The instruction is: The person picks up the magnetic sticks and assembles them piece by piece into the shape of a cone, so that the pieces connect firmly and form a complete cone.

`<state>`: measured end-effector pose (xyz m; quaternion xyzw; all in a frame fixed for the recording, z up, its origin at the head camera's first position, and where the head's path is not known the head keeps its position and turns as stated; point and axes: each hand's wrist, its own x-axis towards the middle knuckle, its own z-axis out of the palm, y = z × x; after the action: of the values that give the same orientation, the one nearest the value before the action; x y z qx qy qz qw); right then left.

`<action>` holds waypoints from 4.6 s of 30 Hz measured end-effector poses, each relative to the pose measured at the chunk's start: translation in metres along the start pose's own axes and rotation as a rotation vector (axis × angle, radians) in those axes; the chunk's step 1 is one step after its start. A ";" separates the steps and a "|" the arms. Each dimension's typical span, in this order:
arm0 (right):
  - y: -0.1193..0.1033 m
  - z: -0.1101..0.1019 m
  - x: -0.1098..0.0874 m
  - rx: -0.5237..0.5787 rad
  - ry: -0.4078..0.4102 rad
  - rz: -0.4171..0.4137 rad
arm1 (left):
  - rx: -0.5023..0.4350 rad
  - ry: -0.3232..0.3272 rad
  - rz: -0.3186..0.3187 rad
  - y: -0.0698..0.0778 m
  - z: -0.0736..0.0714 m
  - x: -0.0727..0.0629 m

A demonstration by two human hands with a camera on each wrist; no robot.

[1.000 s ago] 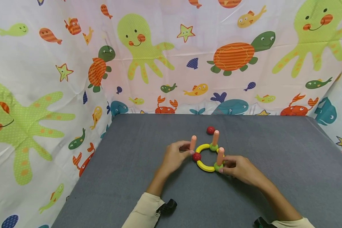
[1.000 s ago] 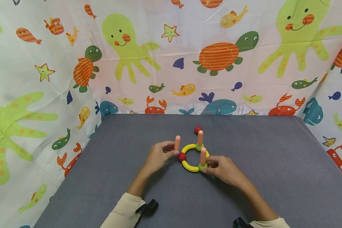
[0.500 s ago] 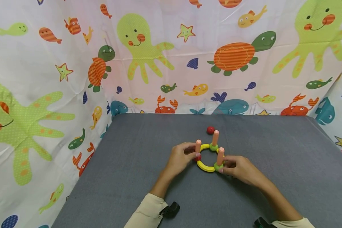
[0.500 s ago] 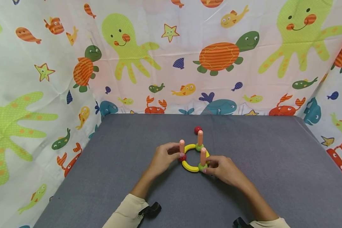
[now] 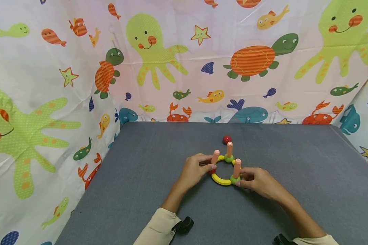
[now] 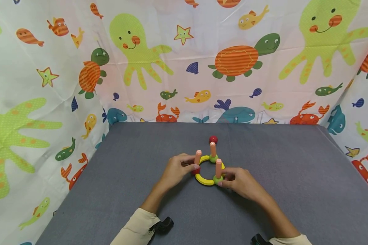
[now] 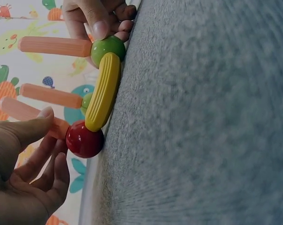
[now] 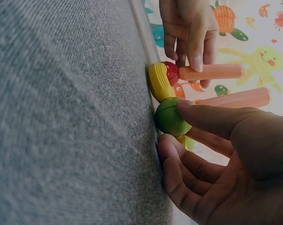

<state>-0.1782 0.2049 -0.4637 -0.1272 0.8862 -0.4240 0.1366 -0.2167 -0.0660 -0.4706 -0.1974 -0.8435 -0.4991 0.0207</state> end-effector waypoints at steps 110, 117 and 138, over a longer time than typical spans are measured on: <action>0.003 -0.016 0.089 -0.063 0.330 -0.049 | -0.050 -0.035 -0.027 -0.006 0.001 0.000; -0.003 -0.017 0.071 -0.021 0.369 -0.074 | -0.047 -0.038 -0.030 -0.006 0.002 0.000; -0.021 -0.024 0.045 0.066 0.445 -0.121 | -0.090 -0.024 0.017 -0.005 0.001 0.001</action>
<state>-0.2260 0.1940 -0.4382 -0.0792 0.8710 -0.4776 -0.0837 -0.2190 -0.0663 -0.4749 -0.2114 -0.8187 -0.5339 0.0062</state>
